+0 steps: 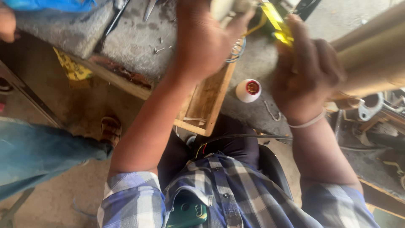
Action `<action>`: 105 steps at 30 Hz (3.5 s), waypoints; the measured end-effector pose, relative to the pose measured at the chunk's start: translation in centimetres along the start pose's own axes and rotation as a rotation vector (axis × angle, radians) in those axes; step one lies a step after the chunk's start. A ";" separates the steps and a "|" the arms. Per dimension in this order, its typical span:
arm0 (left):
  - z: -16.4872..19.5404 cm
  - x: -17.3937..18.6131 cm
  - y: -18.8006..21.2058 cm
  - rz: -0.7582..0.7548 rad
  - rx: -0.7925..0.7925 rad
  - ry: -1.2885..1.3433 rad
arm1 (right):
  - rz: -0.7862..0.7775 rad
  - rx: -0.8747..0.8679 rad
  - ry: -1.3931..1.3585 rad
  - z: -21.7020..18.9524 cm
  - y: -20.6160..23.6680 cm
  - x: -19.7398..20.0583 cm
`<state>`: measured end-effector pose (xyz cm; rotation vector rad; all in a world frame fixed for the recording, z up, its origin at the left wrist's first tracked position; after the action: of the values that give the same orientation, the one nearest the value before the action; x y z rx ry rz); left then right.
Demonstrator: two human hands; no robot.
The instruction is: The person sits on a chair with a light switch board on their lap and wires it, using a screwdriver to tighten terminals and connect colored wires. They handle a bulb holder, electrical tape, and switch components, fitting the bulb holder onto the board and adjusting the wiring.
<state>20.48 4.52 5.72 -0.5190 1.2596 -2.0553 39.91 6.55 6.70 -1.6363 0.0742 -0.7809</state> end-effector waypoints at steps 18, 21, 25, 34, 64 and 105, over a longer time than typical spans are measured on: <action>1.2 -3.3 5.0 -0.134 0.030 0.041 | -0.129 -1.231 -0.647 2.3 8.9 3.9; 1.3 -3.1 5.6 -0.138 0.029 0.043 | -0.197 -1.250 -0.675 3.4 9.3 4.1; 0.3 -3.5 4.8 -0.142 0.025 0.168 | -0.218 -1.226 -0.684 3.3 8.6 4.5; -1.3 5.1 3.8 0.139 0.059 0.154 | -0.229 -0.987 -0.662 3.5 9.2 3.0; -2.5 15.8 10.2 0.990 0.004 -0.056 | -0.942 -0.766 -0.515 -3.4 11.3 -5.9; -3.4 15.0 14.0 0.994 0.375 0.233 | -0.606 -0.313 -0.183 4.1 4.2 -23.0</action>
<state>12.42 -8.45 -8.35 0.4662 0.9192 -1.4252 25.92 19.66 -7.32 -2.0537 -0.4717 -1.1082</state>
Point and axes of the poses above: each hand's wrist, its own y-axis away from the middle knuckle, its own x-axis out of the back of the hand, z = x × y, the point moved 7 cm from there along -y, towards the middle knuckle, and after that the axes turned 10 degrees about z, right-handed, at the moved point
